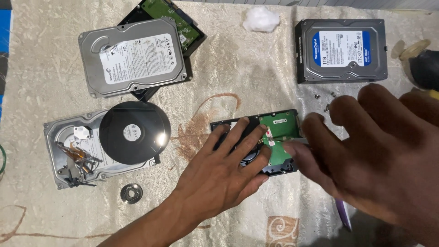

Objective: Attaching a PCB to a hard drive chassis using a screwdriver and small screws.

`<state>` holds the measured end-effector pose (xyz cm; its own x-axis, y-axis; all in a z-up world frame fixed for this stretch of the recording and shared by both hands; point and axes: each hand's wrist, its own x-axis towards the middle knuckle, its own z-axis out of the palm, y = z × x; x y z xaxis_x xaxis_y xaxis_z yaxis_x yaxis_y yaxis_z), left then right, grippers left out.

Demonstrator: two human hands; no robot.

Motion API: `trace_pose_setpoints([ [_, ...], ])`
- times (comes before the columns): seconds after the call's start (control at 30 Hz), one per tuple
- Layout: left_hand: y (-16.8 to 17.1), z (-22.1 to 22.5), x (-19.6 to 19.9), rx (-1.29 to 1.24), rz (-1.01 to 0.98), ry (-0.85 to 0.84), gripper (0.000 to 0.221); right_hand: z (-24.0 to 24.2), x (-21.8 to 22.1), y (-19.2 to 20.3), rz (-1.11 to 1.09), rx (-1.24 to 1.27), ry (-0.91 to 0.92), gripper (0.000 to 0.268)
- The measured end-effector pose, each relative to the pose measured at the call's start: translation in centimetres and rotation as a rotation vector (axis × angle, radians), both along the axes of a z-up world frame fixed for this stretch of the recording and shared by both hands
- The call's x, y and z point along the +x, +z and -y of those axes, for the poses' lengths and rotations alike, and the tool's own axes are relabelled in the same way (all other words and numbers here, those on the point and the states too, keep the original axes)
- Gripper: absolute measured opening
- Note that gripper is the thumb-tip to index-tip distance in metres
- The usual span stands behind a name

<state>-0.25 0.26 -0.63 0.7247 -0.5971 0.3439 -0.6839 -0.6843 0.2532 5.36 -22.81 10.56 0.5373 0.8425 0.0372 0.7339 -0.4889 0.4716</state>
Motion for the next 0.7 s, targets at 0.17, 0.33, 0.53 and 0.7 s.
trace_pose_setpoints([
  [0.17, 0.0, 0.0, -0.1, 0.014, 0.0, 0.0, 0.046, -1.2, -0.1, 1.1, -0.205, 0.115, 0.032, 0.054],
  [0.33, 0.1, 0.0, -0.1, -0.017, 0.001, -0.001, 0.042, -0.1, 0.9, -0.1, -0.536, 0.358, 0.118, 0.058],
  [0.53, -0.2, 0.1, -0.1, 0.001, -0.016, -0.001, 0.047, -1.3, 0.8, -0.7, -0.378, 0.399, 0.087, 0.042],
  [0.7, 0.6, 0.0, 0.1, -0.009, -0.017, -0.007, 0.042, -0.8, 0.5, -1.2, -0.278, 0.186, 0.061, 0.053],
])
